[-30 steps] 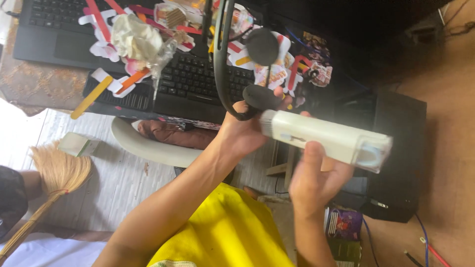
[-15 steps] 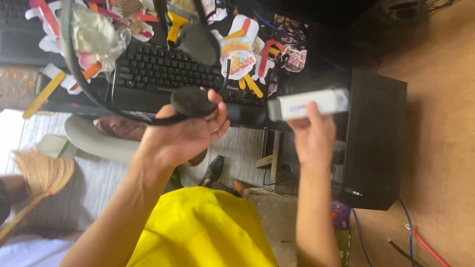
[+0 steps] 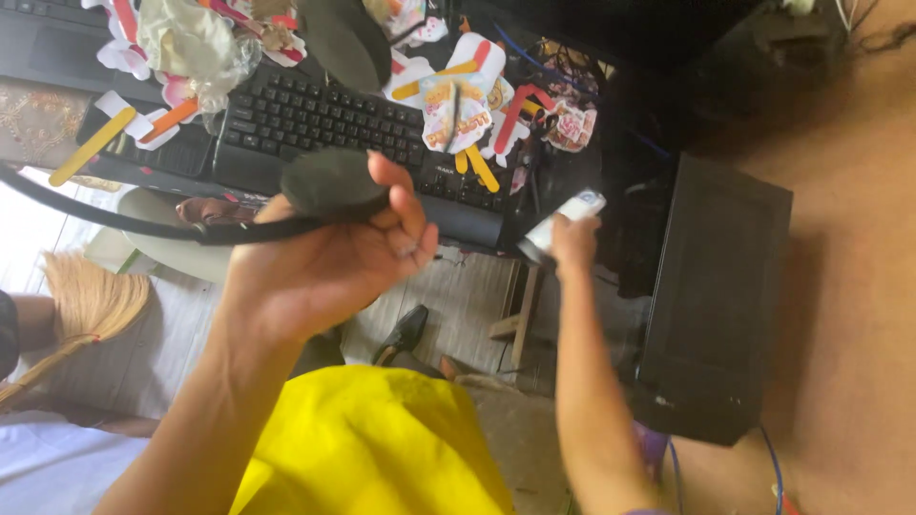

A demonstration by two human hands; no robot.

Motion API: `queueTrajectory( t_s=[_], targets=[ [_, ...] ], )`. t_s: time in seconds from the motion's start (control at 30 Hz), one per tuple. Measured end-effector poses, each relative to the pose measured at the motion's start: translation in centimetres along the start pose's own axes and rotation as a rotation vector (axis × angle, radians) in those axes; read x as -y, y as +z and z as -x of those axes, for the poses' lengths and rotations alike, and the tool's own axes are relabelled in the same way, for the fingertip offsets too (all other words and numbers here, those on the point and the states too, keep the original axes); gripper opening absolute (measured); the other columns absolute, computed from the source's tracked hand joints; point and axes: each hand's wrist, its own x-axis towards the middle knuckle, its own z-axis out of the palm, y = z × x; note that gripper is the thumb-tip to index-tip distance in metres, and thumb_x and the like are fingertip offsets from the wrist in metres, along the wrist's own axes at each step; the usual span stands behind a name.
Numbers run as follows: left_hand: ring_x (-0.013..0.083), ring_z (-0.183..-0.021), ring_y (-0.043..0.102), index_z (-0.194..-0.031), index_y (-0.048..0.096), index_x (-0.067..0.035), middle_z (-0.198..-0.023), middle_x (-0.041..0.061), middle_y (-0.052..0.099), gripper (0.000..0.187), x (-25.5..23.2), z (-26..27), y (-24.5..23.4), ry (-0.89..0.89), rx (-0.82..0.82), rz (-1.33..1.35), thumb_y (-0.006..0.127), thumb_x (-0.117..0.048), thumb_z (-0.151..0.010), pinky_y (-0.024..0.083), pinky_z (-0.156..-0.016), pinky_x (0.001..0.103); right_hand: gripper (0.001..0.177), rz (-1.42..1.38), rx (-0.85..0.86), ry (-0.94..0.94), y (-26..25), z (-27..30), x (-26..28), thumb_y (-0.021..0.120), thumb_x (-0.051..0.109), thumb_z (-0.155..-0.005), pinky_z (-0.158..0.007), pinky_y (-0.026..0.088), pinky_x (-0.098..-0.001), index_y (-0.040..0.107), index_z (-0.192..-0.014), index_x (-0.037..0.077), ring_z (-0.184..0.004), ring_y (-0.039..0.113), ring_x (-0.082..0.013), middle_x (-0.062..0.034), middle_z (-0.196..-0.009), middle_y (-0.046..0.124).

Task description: Organize various headbands, paper cutouts, and electronics on a desk and clean a set of headphones.

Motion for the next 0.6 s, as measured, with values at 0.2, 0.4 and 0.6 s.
queueTrajectory(
  t_s=[0.2, 0.4, 0.6],
  targets=[
    [0.0261, -0.101, 0.065, -0.109, 0.066, -0.003, -0.108, 0.009, 0.069, 0.023, 1.0, 0.0, -1.6, -0.027, -0.029, -0.02, 0.057, -0.02, -0.098, 0.039, -0.109, 0.045, 0.048, 0.115, 0.029, -0.119, -1.4, -10.0, -2.0, 0.061, 0.027, -0.099, -0.088, 0.055, -0.0414, 0.045, -0.133, -0.004, -0.105, 0.068, -0.0315, -0.0208, -0.116, 0.065],
    [0.0276, -0.101, 0.066, -0.111, 0.066, -0.004, -0.107, 0.01, 0.069, 0.023, 1.3, 0.3, -2.3, -0.1, -0.008, 0.03, 0.055, -0.022, -0.102, 0.042, -0.109, 0.045, 0.049, 0.452, -0.003, -0.469, -0.3, -12.8, -5.0, 0.059, 0.044, -0.104, -0.095, 0.049, -0.0463, 0.063, -0.12, -0.002, -0.11, 0.062, -0.0375, -0.0219, -0.114, 0.069],
    [0.0294, -0.103, 0.066, -0.117, 0.065, -0.001, -0.11, 0.013, 0.071, 0.032, 1.3, 0.7, -3.1, -0.16, 0.071, -0.02, 0.051, -0.027, -0.104, 0.042, -0.111, 0.048, 0.06, 0.782, -0.214, -0.538, -0.8, -8.5, -3.3, 0.06, 0.051, -0.099, -0.086, 0.046, -0.057, 0.061, -0.123, -0.004, -0.104, 0.055, -0.049, -0.0327, -0.118, 0.056]
  ],
)
